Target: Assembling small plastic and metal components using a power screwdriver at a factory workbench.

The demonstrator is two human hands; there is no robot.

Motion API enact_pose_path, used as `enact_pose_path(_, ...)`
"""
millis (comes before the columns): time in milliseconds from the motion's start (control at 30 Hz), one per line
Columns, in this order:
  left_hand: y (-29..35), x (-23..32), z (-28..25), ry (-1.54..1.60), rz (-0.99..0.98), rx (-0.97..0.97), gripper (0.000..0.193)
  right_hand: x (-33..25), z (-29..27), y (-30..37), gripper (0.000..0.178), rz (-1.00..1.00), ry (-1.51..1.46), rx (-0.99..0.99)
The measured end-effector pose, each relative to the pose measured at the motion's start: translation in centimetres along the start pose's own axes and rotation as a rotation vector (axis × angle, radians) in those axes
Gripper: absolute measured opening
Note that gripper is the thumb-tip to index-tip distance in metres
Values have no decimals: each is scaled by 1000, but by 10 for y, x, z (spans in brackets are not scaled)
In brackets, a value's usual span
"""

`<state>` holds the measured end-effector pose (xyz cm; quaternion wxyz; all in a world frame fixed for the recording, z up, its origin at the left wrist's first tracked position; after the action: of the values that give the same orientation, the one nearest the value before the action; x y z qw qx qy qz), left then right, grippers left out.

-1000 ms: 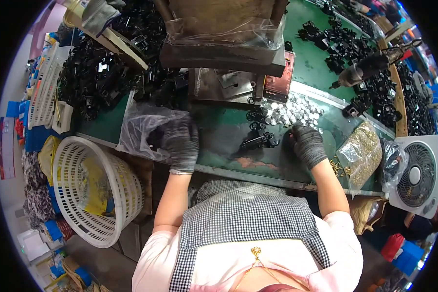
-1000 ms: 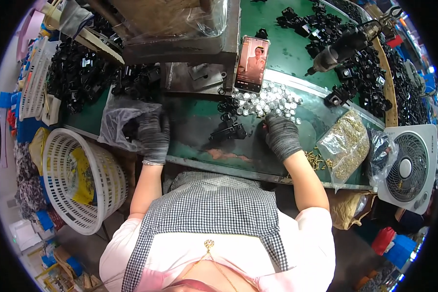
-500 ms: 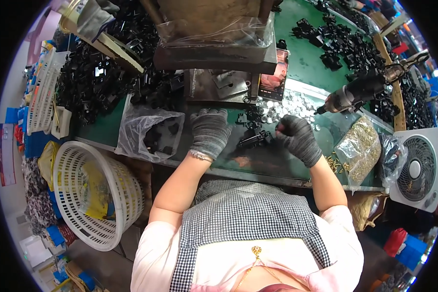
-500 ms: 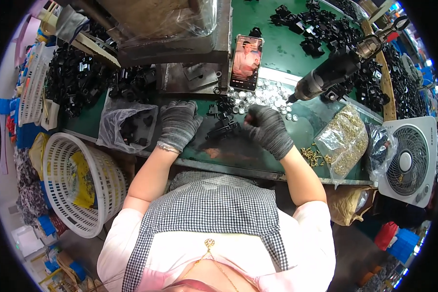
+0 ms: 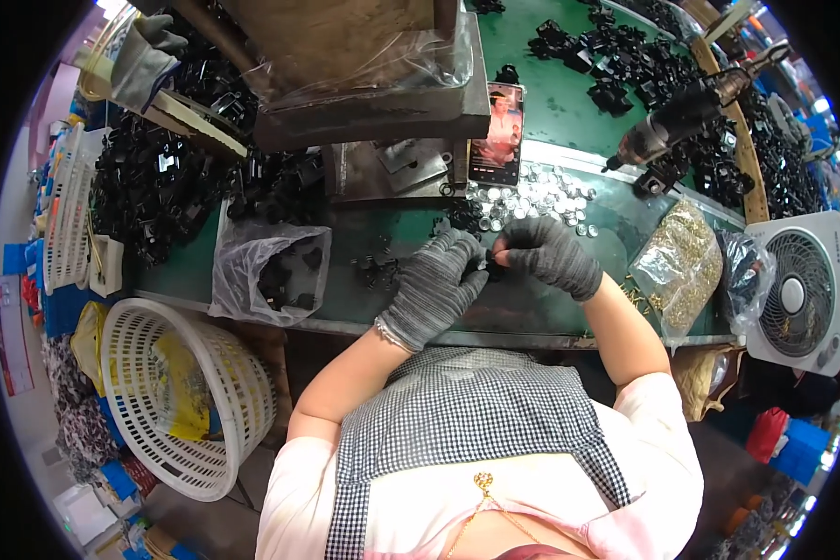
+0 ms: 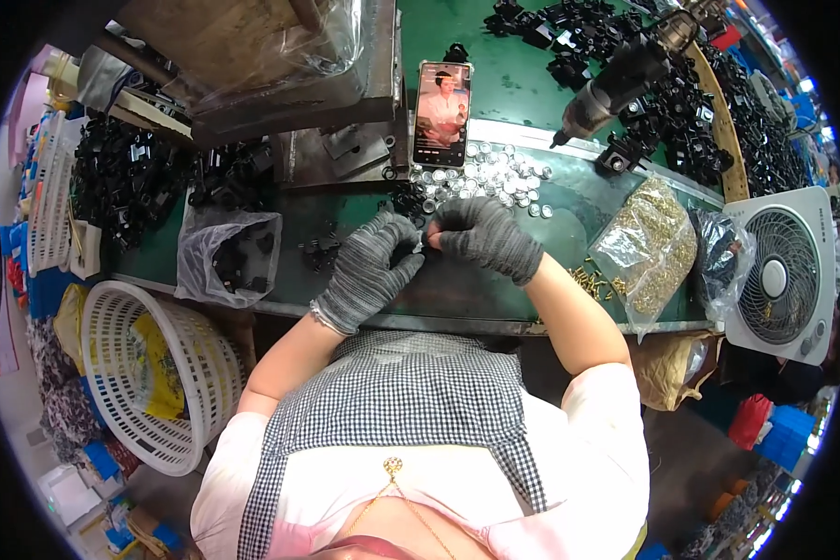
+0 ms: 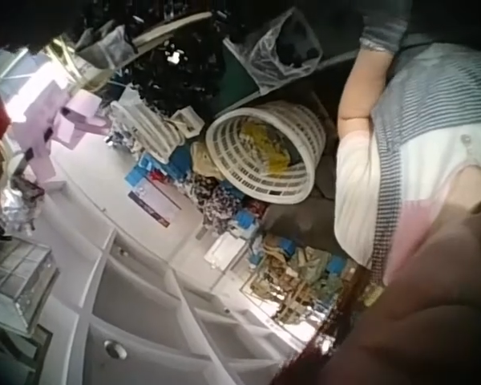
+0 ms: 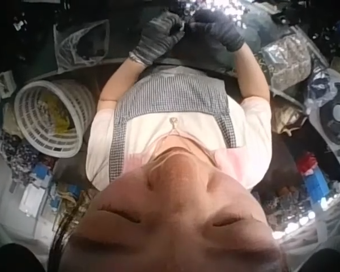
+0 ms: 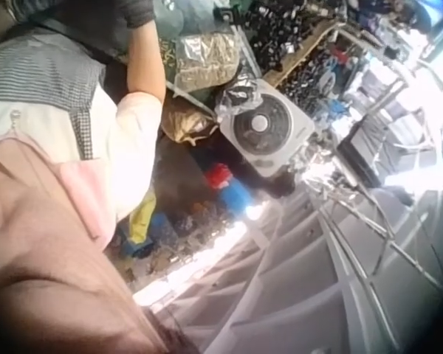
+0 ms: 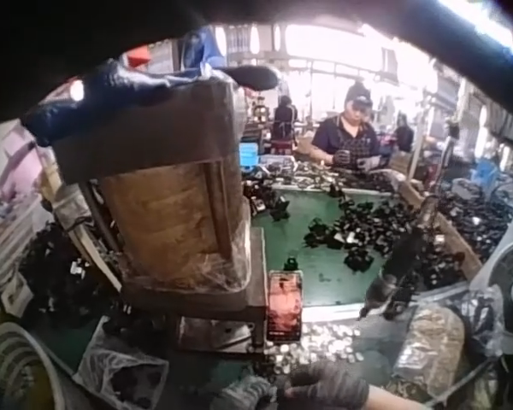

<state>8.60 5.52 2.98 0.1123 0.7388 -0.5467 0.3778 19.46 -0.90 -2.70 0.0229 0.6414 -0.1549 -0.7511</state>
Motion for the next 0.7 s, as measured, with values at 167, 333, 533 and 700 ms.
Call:
enact_pose_path(167,1,6,1,-51,24,40,17,11,3,-4,21,85,65,-14)
enact_pose_path(333,5,7,2,-137,-46,57,18,-68,-30,14,30,-426,2,367)
enact_pose_path(533,-12,30,20,-222,161,171,19,-198,-161,92,23,-1063,604,1294)
enact_pose_path(700,-31,35,40,-110,250,164,20,-160,-160,14,47,-724,-3,563)
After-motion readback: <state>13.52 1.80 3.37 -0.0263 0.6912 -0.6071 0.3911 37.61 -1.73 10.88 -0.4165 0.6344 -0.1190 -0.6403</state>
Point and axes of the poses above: each hand's wrist, its own y-axis away from the middle knuckle, its own z-axis out of the palm, x = y × z, the point moved 10 cm from there along -y, towards the middle knuckle, and after that the axes turned 7 degrees about -y, right-handed, at the moved point
